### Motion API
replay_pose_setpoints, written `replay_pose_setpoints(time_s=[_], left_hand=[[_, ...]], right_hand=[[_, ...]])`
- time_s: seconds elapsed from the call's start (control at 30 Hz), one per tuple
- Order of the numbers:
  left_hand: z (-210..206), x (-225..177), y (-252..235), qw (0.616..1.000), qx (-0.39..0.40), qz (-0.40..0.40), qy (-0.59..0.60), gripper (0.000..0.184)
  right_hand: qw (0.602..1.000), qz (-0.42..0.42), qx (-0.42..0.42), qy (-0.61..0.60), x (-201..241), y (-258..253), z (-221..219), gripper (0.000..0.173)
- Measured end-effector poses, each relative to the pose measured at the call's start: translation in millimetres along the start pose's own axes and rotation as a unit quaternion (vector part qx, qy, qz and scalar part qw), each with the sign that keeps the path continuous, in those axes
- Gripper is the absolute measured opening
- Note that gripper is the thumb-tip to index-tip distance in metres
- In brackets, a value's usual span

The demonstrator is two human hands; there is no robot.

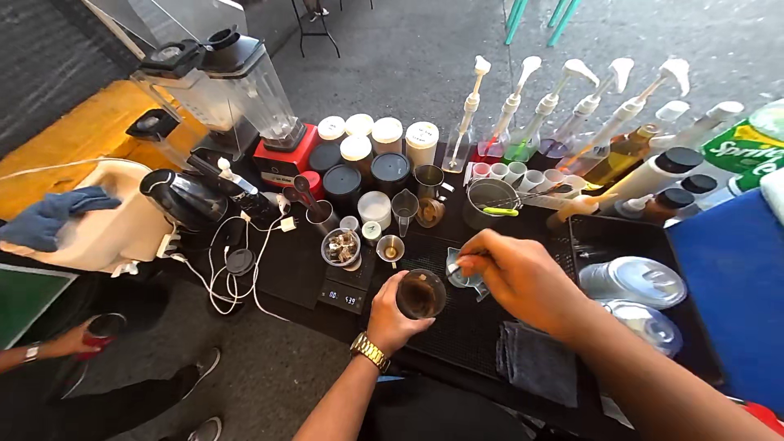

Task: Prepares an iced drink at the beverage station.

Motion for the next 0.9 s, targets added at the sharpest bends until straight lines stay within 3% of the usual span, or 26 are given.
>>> replay_pose_setpoints(time_s=[0.7,0.8,0.9], left_hand=[[-8.9,-5.9,-5.9,0.999,-0.007,-0.002,0.050,0.102],[-6.6,-7.0,-8.0,0.999,-0.008,0.012,0.041,0.103],[-7.5,-5.8,-6.1,0.999,-0.006,0.010,0.045,0.103]], right_hand=[[1.000,0.003,-0.011,0.011,-4.8,-4.5,8.3,0.019],[0.999,0.008,0.028,-0.012,-2.1,-4.0,6.7,0.019],[1.000,-0.001,-0.001,0.010,-4.8,-8.1,12.0,0.019]])
Point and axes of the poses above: each hand's wrist, its own y-axis away from the middle knuckle, its own z-axis out of the back of the hand, x = y × z, the point moved 2 cm from there along -y, towards the middle knuckle, and after that the axes turned 3 degrees about -z, right-handed, at the moved point
